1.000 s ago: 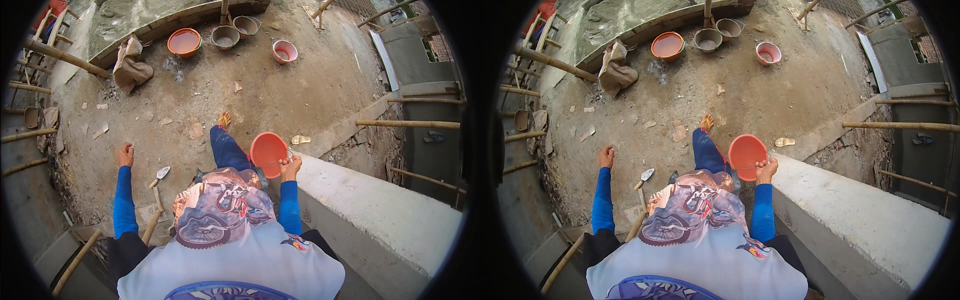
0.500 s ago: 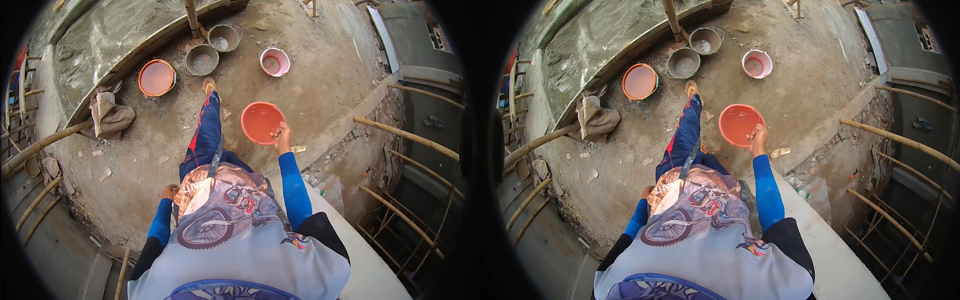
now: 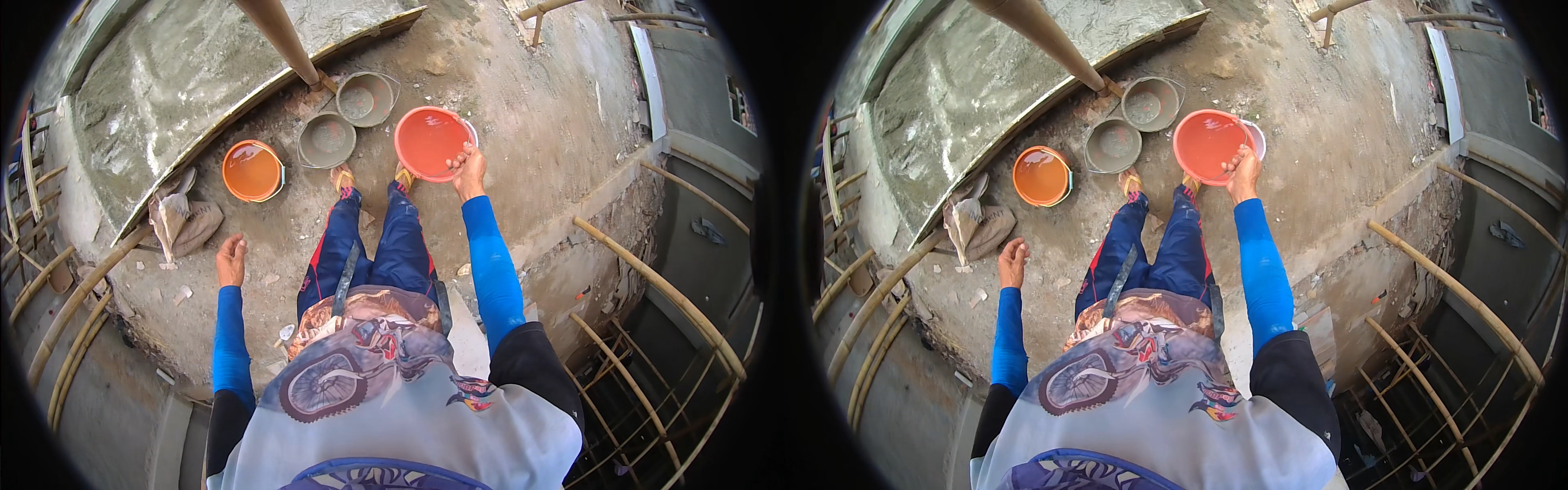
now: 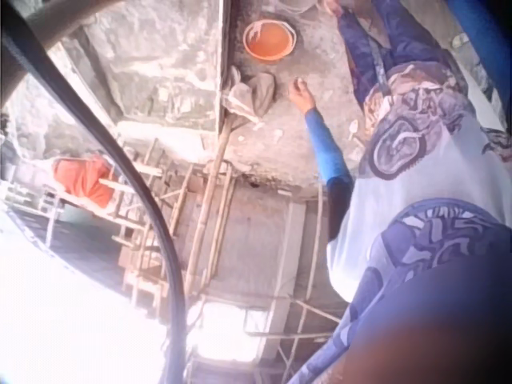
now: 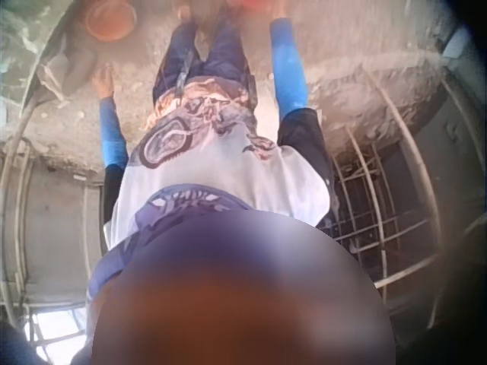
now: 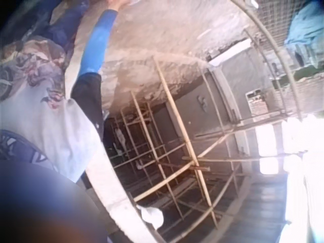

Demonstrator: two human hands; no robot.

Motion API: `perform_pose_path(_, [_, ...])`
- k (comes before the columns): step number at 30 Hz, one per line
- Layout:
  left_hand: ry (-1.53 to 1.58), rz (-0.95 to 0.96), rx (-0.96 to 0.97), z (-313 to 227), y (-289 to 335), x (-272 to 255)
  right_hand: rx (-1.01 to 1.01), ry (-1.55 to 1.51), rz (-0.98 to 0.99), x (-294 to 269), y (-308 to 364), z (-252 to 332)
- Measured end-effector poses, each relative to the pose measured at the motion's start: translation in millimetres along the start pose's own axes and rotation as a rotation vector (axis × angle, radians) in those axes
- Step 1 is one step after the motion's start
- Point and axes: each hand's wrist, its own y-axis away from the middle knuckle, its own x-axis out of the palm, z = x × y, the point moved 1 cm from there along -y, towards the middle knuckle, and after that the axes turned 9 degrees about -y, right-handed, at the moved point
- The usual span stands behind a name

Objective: The person repeatedly scoops wet cement from a mixing area into a red bucket and pours it into a large blue barrel. The person walks back and forth between the mixing area and the barrel, handling the bucket with both hands.

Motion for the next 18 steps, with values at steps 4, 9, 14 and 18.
perform_pose_path(4, [-0.022, -0.001, -0.122, 30.5, 19.6, 36.5, 0.029, -0.063, -0.029, 68.5, -67.4, 30.4])
perform_pose_path(9, [0.005, -0.033, -0.415, 93.8, 120.2, 123.8, 0.048, -0.084, -0.057, 121.8, -156.7, 39.3])
perform_pose_path(14, [0.134, 0.155, -0.596, 49.1, 245.8, 216.3, 0.12, -0.114, -0.116, 155.6, -236.7, 28.5])
perform_pose_path(18, [0.132, 0.098, -0.626, -23.7, 283.3, 269.1, 0.197, -0.131, -0.156, 182.3, -297.5, 14.6])
